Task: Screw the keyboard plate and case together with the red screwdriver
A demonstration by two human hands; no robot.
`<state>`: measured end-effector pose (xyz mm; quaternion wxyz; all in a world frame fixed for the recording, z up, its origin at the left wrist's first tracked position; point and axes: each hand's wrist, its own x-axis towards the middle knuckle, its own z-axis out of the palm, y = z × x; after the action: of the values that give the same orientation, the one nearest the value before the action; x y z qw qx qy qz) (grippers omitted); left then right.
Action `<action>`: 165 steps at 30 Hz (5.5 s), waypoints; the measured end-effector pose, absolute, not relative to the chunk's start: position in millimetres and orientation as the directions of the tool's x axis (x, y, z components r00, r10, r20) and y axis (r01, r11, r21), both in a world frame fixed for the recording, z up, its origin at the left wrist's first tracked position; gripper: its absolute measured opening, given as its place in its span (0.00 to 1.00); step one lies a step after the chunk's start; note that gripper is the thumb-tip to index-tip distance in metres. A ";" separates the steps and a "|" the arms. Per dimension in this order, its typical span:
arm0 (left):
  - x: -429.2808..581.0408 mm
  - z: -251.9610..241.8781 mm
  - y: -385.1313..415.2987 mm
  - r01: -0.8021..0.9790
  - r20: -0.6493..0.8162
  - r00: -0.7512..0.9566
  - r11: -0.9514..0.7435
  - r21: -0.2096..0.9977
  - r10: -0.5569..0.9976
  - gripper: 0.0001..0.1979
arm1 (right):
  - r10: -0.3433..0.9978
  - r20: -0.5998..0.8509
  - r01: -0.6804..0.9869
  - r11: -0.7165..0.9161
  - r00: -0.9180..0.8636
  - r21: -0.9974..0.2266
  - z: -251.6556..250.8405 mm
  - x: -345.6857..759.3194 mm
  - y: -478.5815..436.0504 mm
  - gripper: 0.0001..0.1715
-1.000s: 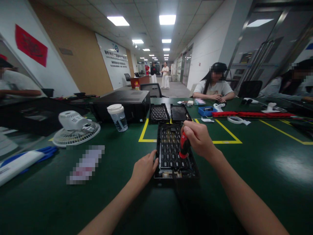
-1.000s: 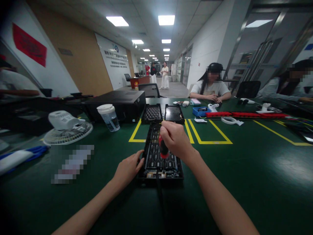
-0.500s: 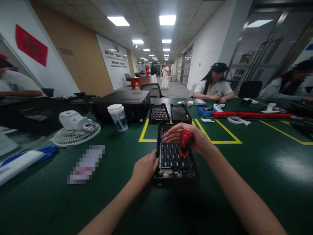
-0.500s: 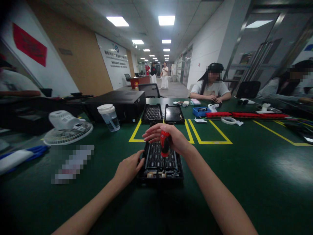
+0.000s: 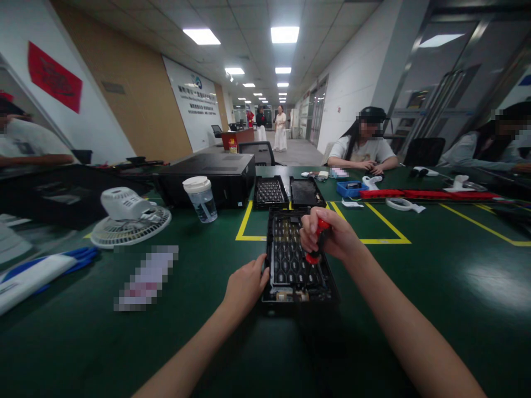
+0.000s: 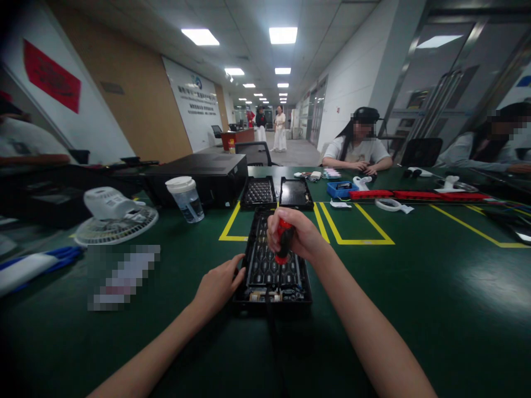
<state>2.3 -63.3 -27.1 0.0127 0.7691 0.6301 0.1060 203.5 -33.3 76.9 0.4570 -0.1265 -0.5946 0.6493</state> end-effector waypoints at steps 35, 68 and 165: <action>3.8 -26.7 -63.8 0.962 0.151 0.187 -0.212 0.173 0.971 0.20 | 0.699 0.384 -0.393 0.159 -0.603 -0.906 76.6 199.8 -35.6 0.19; 4.4 -23.4 -63.8 0.966 0.111 0.167 -0.185 0.178 0.980 0.20 | 0.639 0.317 -0.289 0.151 -0.701 -0.945 84.3 219.9 -33.8 0.13; 4.9 -29.0 -61.2 0.959 0.156 0.191 -0.219 0.181 0.969 0.19 | 0.803 0.430 0.381 0.580 -0.413 -0.720 102.4 224.9 -49.5 0.20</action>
<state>4.9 -61.2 -29.0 0.0212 0.7715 0.6247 0.1184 224.9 -49.5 102.4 0.3944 -0.3717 -0.7967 0.2675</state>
